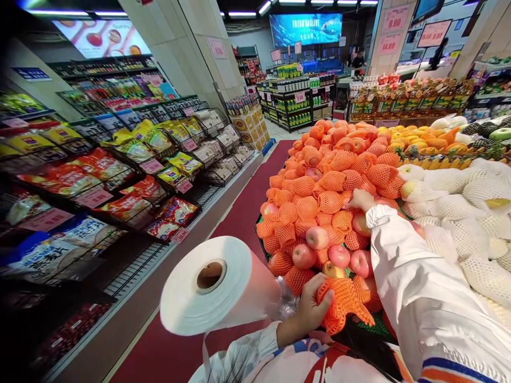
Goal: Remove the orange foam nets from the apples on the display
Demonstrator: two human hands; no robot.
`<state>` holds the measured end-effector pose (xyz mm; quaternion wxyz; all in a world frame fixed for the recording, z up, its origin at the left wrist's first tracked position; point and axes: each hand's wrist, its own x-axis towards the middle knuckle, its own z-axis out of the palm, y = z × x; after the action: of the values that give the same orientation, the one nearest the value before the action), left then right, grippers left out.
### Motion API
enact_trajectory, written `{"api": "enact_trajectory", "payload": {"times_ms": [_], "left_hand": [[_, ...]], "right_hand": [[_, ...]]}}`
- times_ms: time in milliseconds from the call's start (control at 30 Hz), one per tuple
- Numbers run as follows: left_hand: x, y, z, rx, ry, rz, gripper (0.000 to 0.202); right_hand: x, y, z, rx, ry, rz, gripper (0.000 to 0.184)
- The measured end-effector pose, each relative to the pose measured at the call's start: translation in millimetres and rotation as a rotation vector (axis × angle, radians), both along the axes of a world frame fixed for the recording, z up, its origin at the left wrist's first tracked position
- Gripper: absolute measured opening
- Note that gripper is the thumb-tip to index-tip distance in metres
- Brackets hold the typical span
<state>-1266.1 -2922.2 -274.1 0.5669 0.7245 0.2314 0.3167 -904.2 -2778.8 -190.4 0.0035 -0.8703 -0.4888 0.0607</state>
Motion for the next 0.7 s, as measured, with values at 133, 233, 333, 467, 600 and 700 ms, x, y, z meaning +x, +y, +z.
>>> {"api": "enact_trajectory", "payload": {"times_ms": [133, 233, 333, 467, 600, 700], "left_hand": [[2.8, -0.9, 0.4, -0.058, -0.025, -0.004, 0.038], [6.3, -1.8, 1.8, -0.078, -0.056, -0.017, 0.040], [9.2, -3.5, 3.5, -0.059, -0.064, -0.036, 0.038], [10.6, -5.5, 3.7, -0.052, -0.073, -0.049, 0.034], [10.8, -5.5, 2.5, -0.042, -0.091, -0.044, 0.033], [11.1, -5.1, 1.0, -0.046, -0.093, -0.047, 0.034]], "right_hand": [[2.5, -7.0, -9.7, 0.020, -0.043, 0.009, 0.077], [0.7, -19.0, -8.0, 0.059, -0.069, 0.074, 0.076], [5.4, -28.7, -2.2, 0.096, -0.042, 0.120, 0.058], [26.0, -38.8, 9.3, 0.170, 0.025, 0.068, 0.036], [35.3, -48.5, 18.8, 0.284, -0.057, -0.113, 0.047], [18.4, -50.7, 17.9, 0.267, -0.027, 0.077, 0.045]]}}
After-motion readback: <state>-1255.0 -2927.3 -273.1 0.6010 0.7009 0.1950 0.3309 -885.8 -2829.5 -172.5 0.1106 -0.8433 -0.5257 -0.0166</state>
